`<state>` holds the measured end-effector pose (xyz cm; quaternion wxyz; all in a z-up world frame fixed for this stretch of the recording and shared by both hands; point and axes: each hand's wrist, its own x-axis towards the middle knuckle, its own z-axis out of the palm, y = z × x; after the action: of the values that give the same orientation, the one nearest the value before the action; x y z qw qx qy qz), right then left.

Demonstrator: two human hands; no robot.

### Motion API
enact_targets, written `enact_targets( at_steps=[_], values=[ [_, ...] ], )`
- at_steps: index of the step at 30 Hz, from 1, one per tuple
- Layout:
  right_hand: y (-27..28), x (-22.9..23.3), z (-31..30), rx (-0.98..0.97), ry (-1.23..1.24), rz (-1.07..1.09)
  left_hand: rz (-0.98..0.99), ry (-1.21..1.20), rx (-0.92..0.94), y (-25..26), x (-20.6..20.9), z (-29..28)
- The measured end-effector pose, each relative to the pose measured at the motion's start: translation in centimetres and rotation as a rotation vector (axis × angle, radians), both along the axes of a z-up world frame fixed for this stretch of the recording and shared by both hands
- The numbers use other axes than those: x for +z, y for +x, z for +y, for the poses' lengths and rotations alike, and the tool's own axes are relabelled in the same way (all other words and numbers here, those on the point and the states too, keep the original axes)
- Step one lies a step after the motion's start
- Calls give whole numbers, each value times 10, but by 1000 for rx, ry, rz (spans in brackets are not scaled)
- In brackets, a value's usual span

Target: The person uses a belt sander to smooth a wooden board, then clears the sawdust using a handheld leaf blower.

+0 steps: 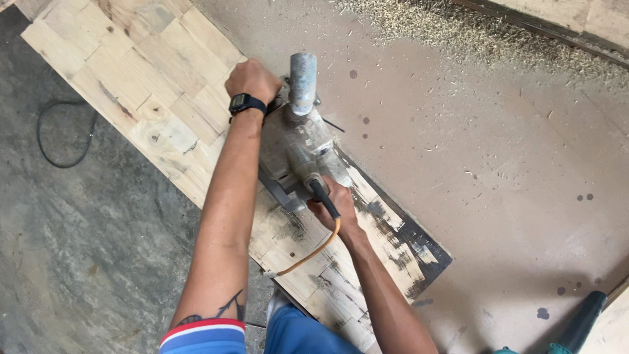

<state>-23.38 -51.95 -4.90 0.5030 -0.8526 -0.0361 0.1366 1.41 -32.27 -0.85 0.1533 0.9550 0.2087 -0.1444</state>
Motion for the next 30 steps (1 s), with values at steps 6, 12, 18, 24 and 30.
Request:
enact_targets(
  at_steps=[6, 12, 18, 24, 30],
  values=[
    [-6, 17, 25, -18, -44, 103, -13, 22, 20, -14, -7, 32],
    [-15, -9, 54, -103, -71, 304, -55, -14, 15, -34, -4, 72],
    [-22, 12, 75, -39, -130, 344, -59, -16, 59, -55, 0, 104],
    [-32, 14, 95, 1, -107, 311, -69, -9, 86, -74, 5, 131],
    [-44, 12, 115, 61, -115, 267, -47, 32, 113, -92, 13, 152]
  ],
)
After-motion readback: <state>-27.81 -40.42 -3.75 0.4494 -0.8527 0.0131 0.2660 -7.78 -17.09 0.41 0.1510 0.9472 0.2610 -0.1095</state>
